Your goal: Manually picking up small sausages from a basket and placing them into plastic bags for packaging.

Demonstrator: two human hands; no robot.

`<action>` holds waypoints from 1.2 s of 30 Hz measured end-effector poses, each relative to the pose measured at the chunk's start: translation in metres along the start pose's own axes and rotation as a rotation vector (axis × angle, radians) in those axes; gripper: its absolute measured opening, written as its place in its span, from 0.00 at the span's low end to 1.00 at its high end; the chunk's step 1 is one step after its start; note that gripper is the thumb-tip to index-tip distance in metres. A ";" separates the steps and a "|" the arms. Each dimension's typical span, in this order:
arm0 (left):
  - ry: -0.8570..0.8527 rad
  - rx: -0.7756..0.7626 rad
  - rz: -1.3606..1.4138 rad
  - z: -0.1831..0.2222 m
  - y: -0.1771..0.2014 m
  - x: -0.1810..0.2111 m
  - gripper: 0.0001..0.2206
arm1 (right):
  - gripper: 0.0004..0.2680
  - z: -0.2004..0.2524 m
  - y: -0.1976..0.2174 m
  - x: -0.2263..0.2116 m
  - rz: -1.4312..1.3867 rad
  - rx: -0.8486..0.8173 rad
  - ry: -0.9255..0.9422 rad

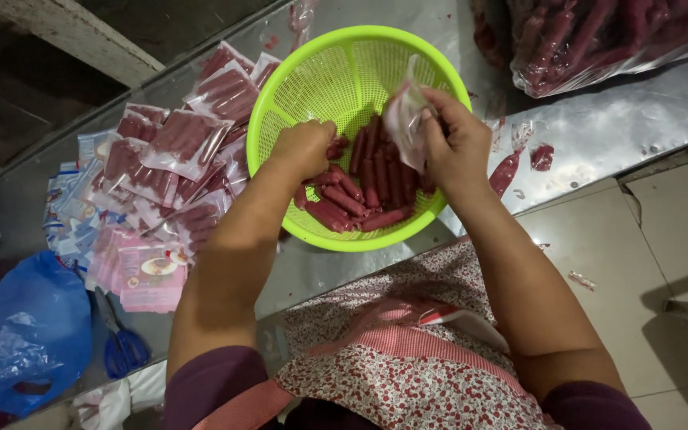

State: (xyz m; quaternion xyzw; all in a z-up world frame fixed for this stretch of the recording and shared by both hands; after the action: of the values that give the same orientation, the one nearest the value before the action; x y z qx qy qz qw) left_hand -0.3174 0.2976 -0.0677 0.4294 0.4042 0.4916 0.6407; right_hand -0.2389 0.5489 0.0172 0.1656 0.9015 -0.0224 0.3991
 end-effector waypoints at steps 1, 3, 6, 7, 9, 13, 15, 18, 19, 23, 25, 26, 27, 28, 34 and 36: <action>-0.003 0.002 0.000 0.000 0.002 0.001 0.13 | 0.11 0.000 0.002 -0.001 0.002 0.002 0.001; 0.028 -0.045 0.034 0.001 0.002 -0.001 0.13 | 0.12 -0.002 0.000 -0.004 0.032 -0.034 0.027; 0.083 -0.071 0.220 0.029 0.041 0.009 0.17 | 0.10 0.000 0.000 -0.002 0.078 -0.068 0.032; 0.081 -0.068 0.221 0.031 0.043 0.009 0.17 | 0.10 0.000 -0.001 -0.001 0.080 -0.067 0.035; 0.183 -0.056 0.587 0.034 0.050 -0.001 0.22 | 0.10 0.000 -0.004 0.002 0.102 -0.086 0.029; 0.164 -0.071 1.100 0.054 0.056 -0.008 0.24 | 0.10 -0.006 -0.005 -0.001 0.119 -0.109 0.044; 0.078 -0.053 1.659 0.085 0.065 -0.003 0.31 | 0.09 -0.005 -0.008 -0.001 0.148 -0.138 0.046; -0.178 -0.363 2.047 0.074 0.013 0.008 0.22 | 0.10 -0.001 -0.016 0.009 0.228 -0.196 0.077; -0.176 -0.357 2.052 0.080 0.007 0.016 0.22 | 0.10 0.001 -0.019 0.010 0.226 -0.202 0.080; -0.335 -0.658 2.277 0.123 0.022 0.062 0.21 | 0.10 0.009 -0.041 0.010 0.507 -0.317 0.244; -0.350 -0.729 2.322 0.141 0.034 0.074 0.21 | 0.09 0.013 -0.052 -0.003 0.581 -0.353 0.305; -0.318 -0.758 2.334 0.147 0.034 0.077 0.18 | 0.09 0.013 -0.056 -0.020 0.596 -0.370 0.349; -0.287 -0.788 2.346 0.152 0.033 0.081 0.16 | 0.09 0.014 -0.061 -0.037 0.611 -0.386 0.393; -0.288 -0.780 2.355 0.155 0.035 0.080 0.16 | 0.09 0.014 -0.061 -0.038 0.607 -0.393 0.399; -0.150 -0.837 2.400 0.151 0.020 0.071 0.10 | 0.13 0.018 -0.066 -0.019 0.278 -0.465 0.191; -0.087 -0.887 2.398 0.149 0.012 0.070 0.12 | 0.11 0.015 -0.065 -0.022 0.186 -0.439 0.101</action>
State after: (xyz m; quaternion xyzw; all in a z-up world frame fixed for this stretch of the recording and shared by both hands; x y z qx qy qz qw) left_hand -0.1672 0.3447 -0.0176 0.2896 -0.4535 0.8368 -0.1014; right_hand -0.2352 0.4790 0.0170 0.1582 0.8845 0.2190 0.3803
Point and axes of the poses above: each hand's wrist, its own z-axis away from the middle knuckle, its own y-axis out of the back of the hand, x = y × z, the point moved 9 cm from there along -z, towards the middle knuckle, and after that the axes turned 14 degrees about y, right-handed, at the moved point
